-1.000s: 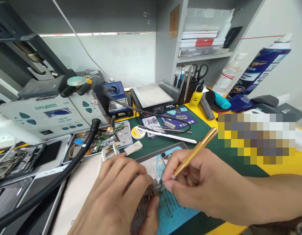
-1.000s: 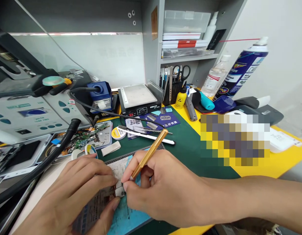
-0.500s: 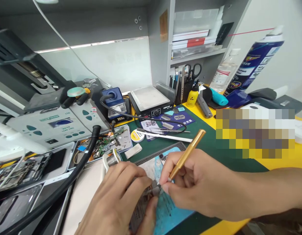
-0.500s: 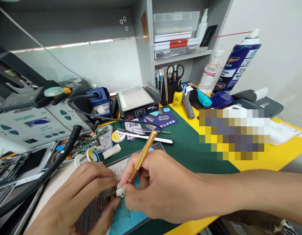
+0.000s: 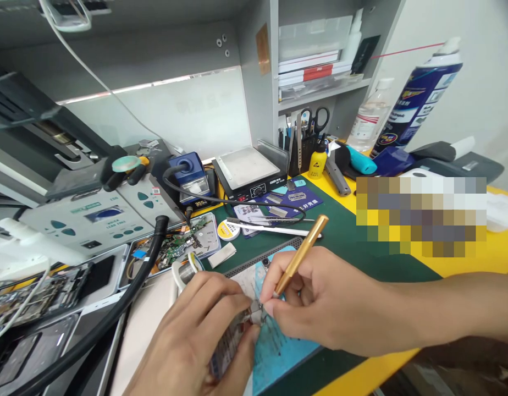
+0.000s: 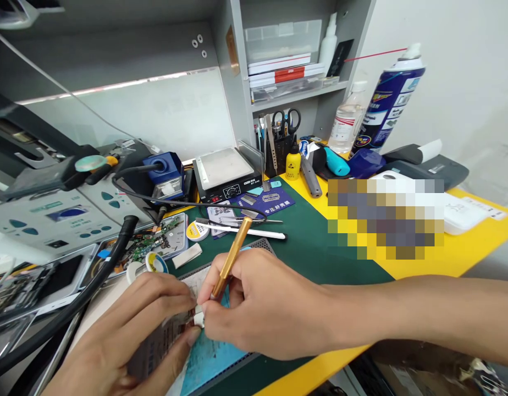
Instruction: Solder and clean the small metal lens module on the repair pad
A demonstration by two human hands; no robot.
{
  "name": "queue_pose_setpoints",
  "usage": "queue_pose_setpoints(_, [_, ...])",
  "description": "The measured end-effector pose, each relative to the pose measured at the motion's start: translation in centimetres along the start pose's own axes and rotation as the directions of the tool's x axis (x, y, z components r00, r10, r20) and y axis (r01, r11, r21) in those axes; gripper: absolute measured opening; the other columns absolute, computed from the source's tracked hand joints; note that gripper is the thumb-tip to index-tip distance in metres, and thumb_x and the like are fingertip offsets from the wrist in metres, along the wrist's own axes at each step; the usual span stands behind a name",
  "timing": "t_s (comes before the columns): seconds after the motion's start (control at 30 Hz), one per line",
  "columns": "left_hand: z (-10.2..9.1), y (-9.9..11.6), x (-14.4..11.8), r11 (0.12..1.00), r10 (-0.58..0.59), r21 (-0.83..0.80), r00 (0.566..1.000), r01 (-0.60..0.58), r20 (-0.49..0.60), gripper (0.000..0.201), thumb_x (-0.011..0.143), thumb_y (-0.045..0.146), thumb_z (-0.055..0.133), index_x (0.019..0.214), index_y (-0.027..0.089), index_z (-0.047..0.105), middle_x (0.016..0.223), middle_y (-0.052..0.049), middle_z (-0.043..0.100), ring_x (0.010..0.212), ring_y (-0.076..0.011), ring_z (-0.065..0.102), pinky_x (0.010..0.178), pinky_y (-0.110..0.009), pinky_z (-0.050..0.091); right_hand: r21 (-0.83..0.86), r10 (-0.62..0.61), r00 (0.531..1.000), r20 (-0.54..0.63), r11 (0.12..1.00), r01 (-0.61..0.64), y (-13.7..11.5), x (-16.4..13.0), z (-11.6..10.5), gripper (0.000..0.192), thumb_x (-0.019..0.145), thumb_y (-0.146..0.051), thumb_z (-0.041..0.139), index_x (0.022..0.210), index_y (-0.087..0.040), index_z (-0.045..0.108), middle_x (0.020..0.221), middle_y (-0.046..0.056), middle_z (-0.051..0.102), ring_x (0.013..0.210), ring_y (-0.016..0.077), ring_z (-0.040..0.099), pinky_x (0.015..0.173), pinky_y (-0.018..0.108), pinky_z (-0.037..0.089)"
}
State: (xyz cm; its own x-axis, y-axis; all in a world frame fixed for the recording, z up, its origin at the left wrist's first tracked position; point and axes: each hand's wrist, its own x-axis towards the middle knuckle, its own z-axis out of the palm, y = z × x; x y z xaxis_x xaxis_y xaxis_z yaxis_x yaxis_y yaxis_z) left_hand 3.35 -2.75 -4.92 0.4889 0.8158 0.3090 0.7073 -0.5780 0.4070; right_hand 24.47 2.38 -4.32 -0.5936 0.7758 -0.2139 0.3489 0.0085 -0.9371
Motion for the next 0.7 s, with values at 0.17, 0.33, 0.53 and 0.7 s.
queue_pose_setpoints(0.17, [-0.15,0.17,0.06,1.000,-0.003,-0.009,1.000,0.003,-0.008,0.018,0.088,0.007,0.059,0.100,0.021,0.057,0.100,-0.003,0.060,0.098,-0.0159,0.057,0.082,-0.026,0.053,-0.035,-0.008,1.000,-0.002,0.999,0.008,-0.59,-0.06,-0.20,0.006,0.078,-0.019,0.063,0.083,-0.022,0.061,0.048,-0.010,0.044,0.041,0.0061,0.039,0.035,0.015,0.024])
queue_pose_setpoints(0.33, [-0.22,0.21,-0.05,1.000,-0.003,0.009,1.000,0.003,-0.010,0.020,0.088,0.008,0.058,0.103,0.022,0.058,0.100,-0.004,0.062,0.098,-0.0177,0.058,0.081,-0.027,0.054,-0.046,0.006,1.000,0.002,0.999,-0.006,-0.98,-0.03,-0.38,0.006,0.078,-0.019,0.063,0.083,-0.021,0.062,0.047,-0.011,0.045,0.036,0.0050,0.039,0.034,0.015,0.025])
queue_pose_setpoints(0.53, [0.07,0.08,0.02,1.000,0.002,0.018,1.000,-0.002,-0.006,0.020,0.089,0.008,0.058,0.105,0.021,0.058,0.100,-0.004,0.061,0.098,-0.0166,0.057,0.081,-0.026,0.053,-0.019,0.022,1.000,0.016,1.000,-0.022,-1.01,0.02,-0.38,0.006,0.078,-0.019,0.063,0.084,-0.021,0.061,0.047,-0.011,0.045,0.036,0.0046,0.038,0.034,0.014,0.024])
queue_pose_setpoints(0.7, [0.05,0.01,-0.06,1.000,-0.004,0.007,1.000,0.004,-0.008,0.019,0.089,0.008,0.058,0.102,0.021,0.058,0.100,-0.004,0.060,0.098,-0.0163,0.056,0.081,-0.026,0.052,-0.034,0.002,1.000,-0.003,0.999,-0.002,-0.94,0.07,-0.21,0.006,0.078,-0.019,0.062,0.083,-0.020,0.061,0.046,-0.011,0.044,0.037,0.0045,0.037,0.034,0.014,0.025])
